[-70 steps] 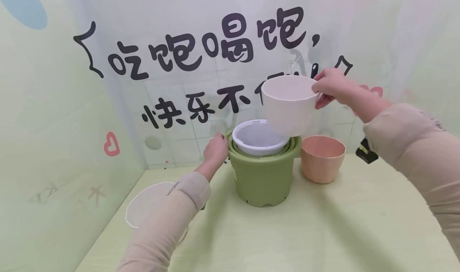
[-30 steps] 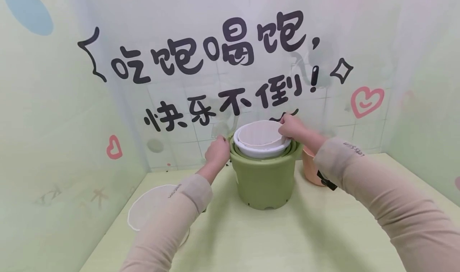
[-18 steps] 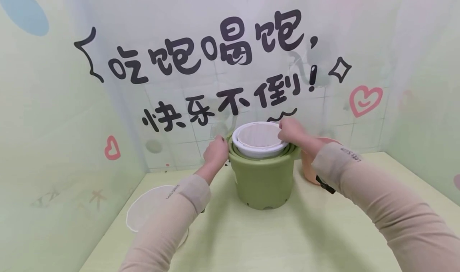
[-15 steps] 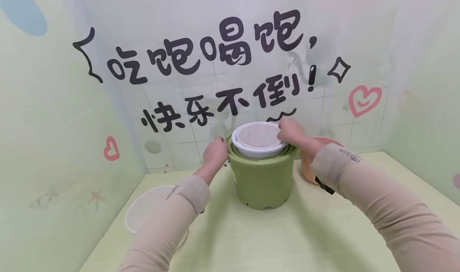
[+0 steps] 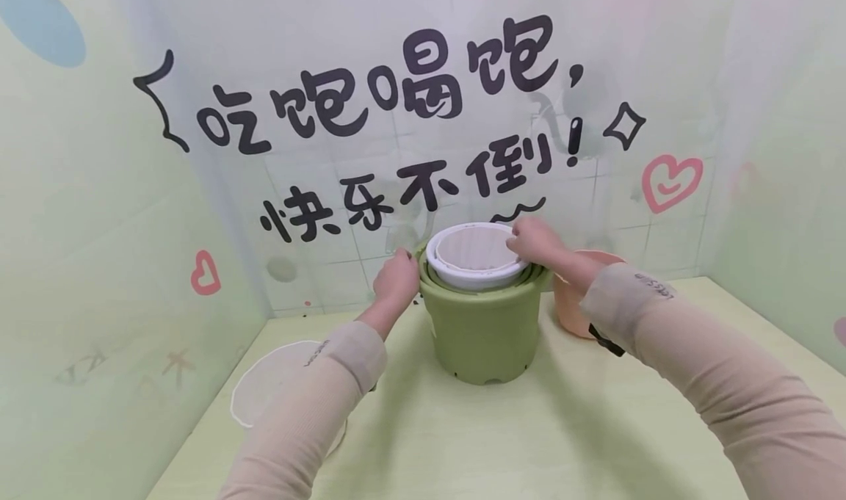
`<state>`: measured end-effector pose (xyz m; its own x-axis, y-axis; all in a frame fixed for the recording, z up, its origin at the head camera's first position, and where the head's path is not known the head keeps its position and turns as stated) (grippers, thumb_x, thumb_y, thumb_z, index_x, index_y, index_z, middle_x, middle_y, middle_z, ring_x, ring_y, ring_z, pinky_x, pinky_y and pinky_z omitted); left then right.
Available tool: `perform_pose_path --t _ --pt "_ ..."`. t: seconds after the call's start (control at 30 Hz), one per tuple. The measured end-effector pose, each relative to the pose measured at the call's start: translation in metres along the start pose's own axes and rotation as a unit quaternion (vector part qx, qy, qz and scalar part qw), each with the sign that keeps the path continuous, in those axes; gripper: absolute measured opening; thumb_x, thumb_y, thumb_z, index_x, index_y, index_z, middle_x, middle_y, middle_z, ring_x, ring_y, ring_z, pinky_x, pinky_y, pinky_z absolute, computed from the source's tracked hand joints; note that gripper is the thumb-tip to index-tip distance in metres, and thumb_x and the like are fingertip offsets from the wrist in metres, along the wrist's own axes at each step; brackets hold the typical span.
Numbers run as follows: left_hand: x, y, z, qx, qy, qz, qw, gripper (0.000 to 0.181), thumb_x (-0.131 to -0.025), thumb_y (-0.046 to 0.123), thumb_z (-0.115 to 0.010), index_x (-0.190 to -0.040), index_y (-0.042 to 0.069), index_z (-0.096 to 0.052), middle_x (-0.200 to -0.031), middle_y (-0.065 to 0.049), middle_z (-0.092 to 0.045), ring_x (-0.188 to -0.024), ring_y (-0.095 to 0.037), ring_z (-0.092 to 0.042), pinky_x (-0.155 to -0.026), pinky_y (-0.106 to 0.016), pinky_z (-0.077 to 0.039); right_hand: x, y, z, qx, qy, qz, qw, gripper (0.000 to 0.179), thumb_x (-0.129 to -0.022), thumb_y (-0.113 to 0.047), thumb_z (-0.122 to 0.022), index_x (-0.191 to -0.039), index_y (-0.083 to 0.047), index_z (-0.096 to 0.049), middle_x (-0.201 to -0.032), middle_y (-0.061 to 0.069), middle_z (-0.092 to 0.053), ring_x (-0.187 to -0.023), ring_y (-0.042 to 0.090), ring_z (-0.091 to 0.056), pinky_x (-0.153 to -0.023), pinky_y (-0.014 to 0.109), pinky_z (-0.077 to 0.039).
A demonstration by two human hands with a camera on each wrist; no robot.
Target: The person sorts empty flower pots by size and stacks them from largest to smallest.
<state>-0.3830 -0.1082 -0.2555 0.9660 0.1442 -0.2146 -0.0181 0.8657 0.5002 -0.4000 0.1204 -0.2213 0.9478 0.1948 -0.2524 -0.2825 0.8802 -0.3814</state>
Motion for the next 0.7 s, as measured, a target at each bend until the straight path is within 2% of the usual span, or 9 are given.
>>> perform_pose_path --t 0.07,0.17,0.27,0.33,0.43,0.53,0.63,0.7 --pt "0.0 0.0 0.0 0.0 0.0 0.0 1.0 0.032 -0.098 0.026 -0.031 -0.115 0.009 -0.051 -0.1 -0.014 -0.063 -0.093 -0.031 -0.061 -0.077 -0.042 -0.047 0.001 0.002 0.004 -0.043 -0.001 0.008 0.999 0.025 -0.088 -0.012 -0.047 -0.09 0.009 -0.059 -0.081 0.018 -0.061 -0.073 0.025 -0.054 -0.067 0.032 -0.043" --pt "0.0 0.0 0.0 0.002 0.0 0.001 1.0 0.033 -0.098 0.026 -0.03 -0.116 0.009 -0.051 -0.099 -0.013 -0.063 -0.093 -0.031 -0.061 -0.078 -0.042 -0.047 0.004 0.015 0.014 -0.108 0.01 -0.001 0.9941 0.034 -0.093 -0.014 -0.042 -0.108 0.011 -0.056 -0.095 0.023 -0.059 -0.07 0.021 -0.053 -0.064 0.031 -0.045" --pt "0.0 -0.001 -0.001 0.004 0.0 0.0 1.0 0.032 -0.098 0.026 -0.031 -0.116 0.008 -0.051 -0.099 -0.013 -0.064 -0.094 -0.031 -0.061 -0.078 -0.042 -0.047 0.008 0.039 0.026 -0.15 0.025 -0.034 0.9878 0.036 -0.094 -0.016 -0.037 -0.114 0.011 -0.052 -0.09 0.02 -0.055 -0.06 0.014 -0.047 -0.053 0.025 -0.042" --pt "0.0 -0.001 -0.001 0.005 0.001 0.0 1.0 0.032 -0.099 0.027 -0.032 -0.117 0.008 -0.051 -0.1 -0.013 -0.064 -0.094 -0.031 -0.061 -0.078 -0.043 -0.047 0.012 0.056 0.032 -0.153 0.029 -0.055 0.9863 0.038 -0.094 -0.017 -0.037 -0.117 0.011 -0.049 -0.088 0.018 -0.054 -0.058 0.012 -0.047 -0.051 0.024 -0.042" --pt "0.0 -0.001 -0.001 0.004 0.005 0.0 1.0 0.032 -0.099 0.026 -0.033 -0.117 0.008 -0.052 -0.101 -0.014 -0.064 -0.095 -0.031 -0.061 -0.079 -0.043 -0.048 0.02 0.079 0.036 -0.137 0.025 -0.077 0.9872 0.041 -0.094 -0.018 -0.037 -0.122 0.012 -0.046 -0.095 0.022 -0.054 -0.064 0.018 -0.052 -0.056 0.029 -0.048" --pt "0.0 -0.001 0.0 0.003 0.01 0.002 0.9999 0.032 -0.099 0.026 -0.033 -0.117 0.008 -0.052 -0.102 -0.014 -0.064 -0.096 -0.032 -0.061 -0.079 -0.043 -0.048 0.029 0.099 0.035 -0.117 0.014 -0.091 0.9889 0.043 -0.094 -0.017 -0.038 -0.122 0.014 -0.044 -0.109 0.03 -0.051 -0.08 0.032 -0.055 -0.069 0.04 -0.051" --pt "0.0 -0.001 0.0 0.002 0.007 0.004 1.0 0.032 -0.098 0.026 -0.033 -0.117 0.008 -0.052 -0.102 -0.014 -0.064 -0.095 -0.032 -0.061 -0.079 -0.043 -0.048 0.039 0.119 0.031 -0.081 0.008 -0.104 0.9913 0.044 -0.092 -0.016 -0.037 -0.122 0.017 -0.042 -0.12 0.035 -0.045 -0.1 0.045 -0.049 -0.085 0.051 -0.045" --pt "0.0 -0.001 -0.001 0.002 0.005 0.004 1.0 0.032 -0.099 0.027 -0.033 -0.117 0.008 -0.052 -0.103 -0.014 -0.064 -0.095 -0.031 -0.061 -0.078 -0.043 -0.048 0.047 0.131 0.028 -0.059 0.006 -0.119 0.9911 0.046 -0.09 -0.015 -0.037 -0.122 0.018 -0.04 -0.122 0.037 -0.042 -0.109 0.049 -0.043 -0.09 0.055 -0.04"
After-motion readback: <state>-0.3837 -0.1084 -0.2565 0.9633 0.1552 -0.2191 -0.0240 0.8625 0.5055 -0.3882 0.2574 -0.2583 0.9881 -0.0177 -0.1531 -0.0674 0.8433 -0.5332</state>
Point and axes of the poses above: each hand's wrist, its own x-axis away from the middle knuckle, its own z-axis out of the back of the hand, y = z × x, the point moved 3 cm from there along -x, towards the middle knuckle
